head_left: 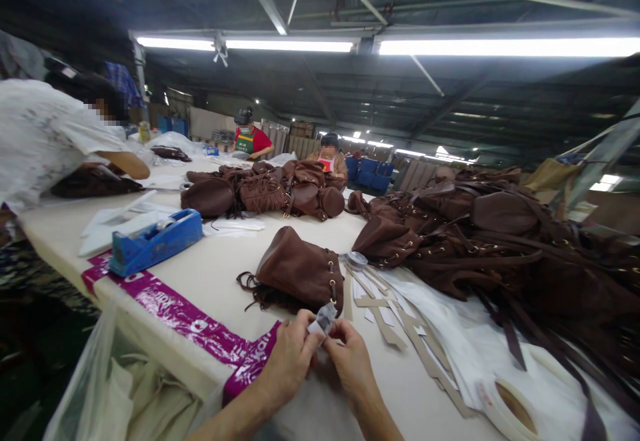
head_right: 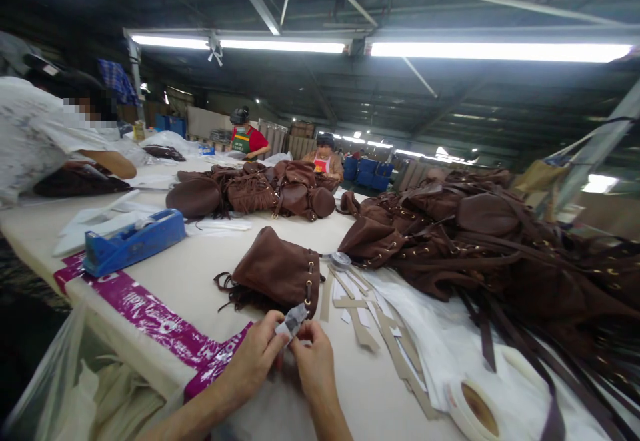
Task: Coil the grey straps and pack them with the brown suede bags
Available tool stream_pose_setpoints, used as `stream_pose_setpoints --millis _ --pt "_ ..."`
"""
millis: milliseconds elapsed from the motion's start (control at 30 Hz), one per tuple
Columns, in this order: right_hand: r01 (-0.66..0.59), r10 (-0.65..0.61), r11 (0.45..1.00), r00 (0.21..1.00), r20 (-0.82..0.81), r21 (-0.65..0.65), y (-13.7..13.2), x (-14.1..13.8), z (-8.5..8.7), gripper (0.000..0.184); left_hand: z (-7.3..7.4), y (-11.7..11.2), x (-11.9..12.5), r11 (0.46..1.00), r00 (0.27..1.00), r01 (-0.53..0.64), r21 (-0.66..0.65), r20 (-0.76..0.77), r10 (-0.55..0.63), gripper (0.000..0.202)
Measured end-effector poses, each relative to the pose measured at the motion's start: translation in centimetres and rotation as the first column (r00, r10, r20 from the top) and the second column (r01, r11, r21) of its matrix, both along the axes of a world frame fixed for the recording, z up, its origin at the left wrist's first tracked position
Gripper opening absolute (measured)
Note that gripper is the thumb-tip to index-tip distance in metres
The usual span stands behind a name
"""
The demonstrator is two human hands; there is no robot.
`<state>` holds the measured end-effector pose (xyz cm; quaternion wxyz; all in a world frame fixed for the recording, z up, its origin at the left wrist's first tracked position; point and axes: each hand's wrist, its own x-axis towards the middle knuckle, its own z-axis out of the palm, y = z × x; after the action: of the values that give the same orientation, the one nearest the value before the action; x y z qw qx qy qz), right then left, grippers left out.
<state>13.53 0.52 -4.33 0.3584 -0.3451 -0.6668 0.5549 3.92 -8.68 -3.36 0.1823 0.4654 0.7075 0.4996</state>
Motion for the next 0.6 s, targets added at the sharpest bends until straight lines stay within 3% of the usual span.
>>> stream_pose_setpoints --millis 67,133,200,300,367,467,533,600 --pt "-0.046 0.047 0.998 0.999 0.008 -0.048 -0.2 0.2 0.2 0.024 -0.1 0.0 0.1 1.000 1.000 -0.017 -0.022 0.001 0.017 0.024" --pt "-0.097 0.099 0.979 0.995 -0.001 -0.178 -0.6 0.4 0.4 0.028 -0.2 -0.1 0.2 0.999 0.999 -0.040 -0.029 -0.027 0.040 0.025" --pt "-0.169 0.163 0.895 0.985 -0.049 -0.412 -0.8 0.7 0.5 0.029 -0.2 -0.2 0.4 0.998 0.996 -0.056 -0.040 -0.068 0.053 0.029" --pt "-0.322 0.205 0.636 0.946 -0.250 -0.701 -0.9 1.2 0.5 0.035 -0.2 -0.3 0.6 0.996 0.995 -0.051 -0.071 -0.085 0.045 0.038" --pt "-0.465 0.248 0.455 0.885 -0.394 -0.759 -0.6 1.6 0.4 0.038 -0.1 -0.5 0.6 0.995 0.997 -0.046 -0.086 -0.062 0.041 0.041" --pt "-0.650 0.357 0.172 0.742 -0.568 -0.740 0.0 1.8 -0.2 0.043 0.0 -0.7 0.5 0.995 1.000 -0.011 -0.095 -0.008 0.010 0.043" --pt "-0.718 0.395 0.045 0.651 -0.648 -0.695 0.3 1.7 -0.8 0.049 -0.1 -0.8 0.4 0.995 0.998 0.024 -0.094 0.061 -0.019 0.044" --pt "-0.753 0.417 -0.024 0.591 -0.691 -0.658 0.5 1.4 -1.3 0.055 -0.3 -0.8 0.1 0.996 0.989 0.049 -0.070 0.146 -0.039 0.045"
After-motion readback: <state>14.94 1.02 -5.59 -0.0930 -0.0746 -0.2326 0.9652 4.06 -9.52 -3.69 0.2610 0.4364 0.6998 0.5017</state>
